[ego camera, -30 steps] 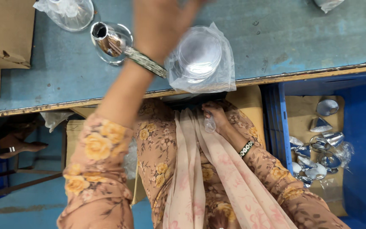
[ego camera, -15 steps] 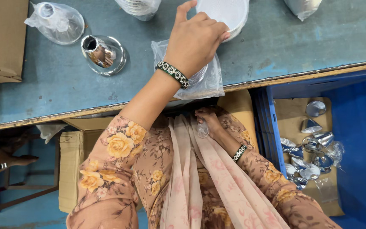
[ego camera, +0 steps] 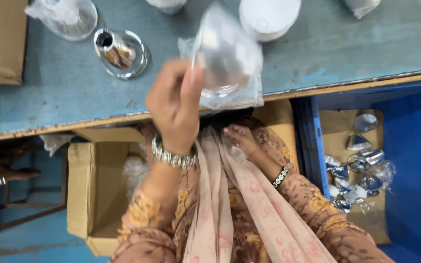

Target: The person sits on the floor and wraps individual silver-colored metal kitchenware items in clear plastic bags. They pick up each item, place it into a bag, and set the wrapped item on the table. The process is repeated for multiple items.

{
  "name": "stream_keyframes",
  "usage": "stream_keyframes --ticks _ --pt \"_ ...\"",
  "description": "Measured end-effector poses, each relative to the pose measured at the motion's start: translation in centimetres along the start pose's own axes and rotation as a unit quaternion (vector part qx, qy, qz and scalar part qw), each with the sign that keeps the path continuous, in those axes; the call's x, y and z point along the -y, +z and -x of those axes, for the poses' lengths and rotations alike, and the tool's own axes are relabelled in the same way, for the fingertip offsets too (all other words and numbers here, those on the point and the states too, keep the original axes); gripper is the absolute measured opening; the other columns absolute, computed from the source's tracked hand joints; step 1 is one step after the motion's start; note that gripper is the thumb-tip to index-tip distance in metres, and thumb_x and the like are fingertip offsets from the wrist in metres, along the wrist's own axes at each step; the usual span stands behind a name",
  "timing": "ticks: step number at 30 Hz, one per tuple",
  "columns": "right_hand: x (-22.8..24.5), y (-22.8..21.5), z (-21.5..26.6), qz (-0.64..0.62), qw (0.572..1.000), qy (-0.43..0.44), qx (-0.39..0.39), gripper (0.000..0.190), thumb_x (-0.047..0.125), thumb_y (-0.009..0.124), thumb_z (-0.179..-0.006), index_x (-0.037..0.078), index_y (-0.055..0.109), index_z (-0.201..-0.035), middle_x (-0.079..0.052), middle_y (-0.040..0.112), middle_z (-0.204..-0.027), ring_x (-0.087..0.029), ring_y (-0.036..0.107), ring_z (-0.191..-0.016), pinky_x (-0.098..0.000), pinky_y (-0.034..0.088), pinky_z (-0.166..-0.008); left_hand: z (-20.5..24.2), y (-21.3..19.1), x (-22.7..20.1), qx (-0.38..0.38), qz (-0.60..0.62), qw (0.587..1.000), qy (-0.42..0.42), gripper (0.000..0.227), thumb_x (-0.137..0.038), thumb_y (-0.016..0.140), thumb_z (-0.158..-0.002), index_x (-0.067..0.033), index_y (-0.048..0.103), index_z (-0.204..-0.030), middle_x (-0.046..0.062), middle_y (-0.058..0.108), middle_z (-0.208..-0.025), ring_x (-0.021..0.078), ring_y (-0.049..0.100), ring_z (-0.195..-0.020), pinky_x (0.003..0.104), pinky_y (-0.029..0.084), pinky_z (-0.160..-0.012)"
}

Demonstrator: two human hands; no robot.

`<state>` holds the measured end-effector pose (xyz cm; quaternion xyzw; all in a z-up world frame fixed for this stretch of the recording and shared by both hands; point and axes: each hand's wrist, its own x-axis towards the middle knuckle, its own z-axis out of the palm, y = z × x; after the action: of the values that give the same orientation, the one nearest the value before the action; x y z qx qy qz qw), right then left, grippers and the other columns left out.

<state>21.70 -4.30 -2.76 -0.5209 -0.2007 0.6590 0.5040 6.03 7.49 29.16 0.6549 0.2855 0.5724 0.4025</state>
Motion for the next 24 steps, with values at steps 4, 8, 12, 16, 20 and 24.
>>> stream_keyframes --ticks 4,8,12,16,20,24 --pt "1.2 0.6 1.4 -0.105 0.989 0.071 0.082 0.031 0.031 0.065 -0.097 0.002 0.068 -0.106 -0.005 0.061 -0.073 -0.015 0.059 -0.065 -0.0280 0.046 -0.059 10.4 -1.8 0.3 0.097 -0.012 0.993 -0.063 0.020 -0.024 0.061 -0.105 -0.0057 0.068 -0.099 0.004 0.070 -0.089 0.0122 0.066 -0.079 0.026 0.052 -0.071" --pt "1.4 0.8 0.7 -0.181 0.964 0.088 0.173 0.052 0.050 0.057 -0.101 0.000 0.063 -0.116 -0.012 0.069 -0.093 -0.023 0.071 -0.084 -0.0345 0.058 -0.078 17.4 -1.6 2.9 0.171 -0.232 0.957 -0.042 0.014 -0.022 0.065 -0.101 -0.0090 0.070 -0.101 0.009 0.071 -0.082 0.0244 0.068 -0.072 0.036 0.053 -0.066" --pt "-0.8 0.5 -0.7 -0.206 0.963 0.104 0.135 0.051 0.051 0.050 -0.105 0.003 0.062 -0.120 -0.012 0.071 -0.102 -0.021 0.069 -0.089 -0.0353 0.057 -0.081 19.1 -2.4 7.3 0.118 -0.271 0.906 -0.305 0.019 -0.024 0.061 -0.101 -0.0085 0.071 -0.105 0.014 0.070 -0.073 0.0281 0.069 -0.063 0.040 0.053 -0.058" --pt "-1.4 -0.5 -0.6 -0.188 0.966 0.063 0.163 0.051 0.048 0.054 -0.112 0.000 0.063 -0.126 -0.013 0.070 -0.108 -0.022 0.068 -0.093 -0.0358 0.057 -0.083 18.8 -2.4 9.0 0.160 -0.245 0.934 -0.204 0.023 -0.026 0.063 -0.101 -0.0048 0.067 -0.110 0.020 0.070 -0.086 0.0368 0.070 -0.077 0.044 0.053 -0.065" --pt "-0.5 -0.6 0.2 -0.154 0.977 0.074 0.131 0.059 0.048 0.055 -0.101 -0.004 0.063 -0.127 -0.013 0.073 -0.114 -0.023 0.072 -0.101 -0.0364 0.060 -0.090 19.7 -0.3 9.7 0.264 -0.195 0.918 -0.221 0.037 -0.027 0.070 -0.096 -0.0002 0.059 -0.118 0.024 0.070 -0.098 0.0393 0.069 -0.090 0.045 0.053 -0.074" --pt "0.1 -0.2 0.1 -0.137 0.984 0.037 0.110 0.061 0.048 0.058 -0.105 -0.007 0.063 -0.129 -0.017 0.072 -0.115 -0.025 0.071 -0.101 -0.0377 0.059 -0.089 20.8 0.2 12.5 0.176 0.056 0.928 -0.325 0.031 -0.015 0.059 -0.100 -0.0023 0.059 -0.129 0.018 0.072 -0.119 0.0277 0.071 -0.108 0.039 0.056 -0.092"
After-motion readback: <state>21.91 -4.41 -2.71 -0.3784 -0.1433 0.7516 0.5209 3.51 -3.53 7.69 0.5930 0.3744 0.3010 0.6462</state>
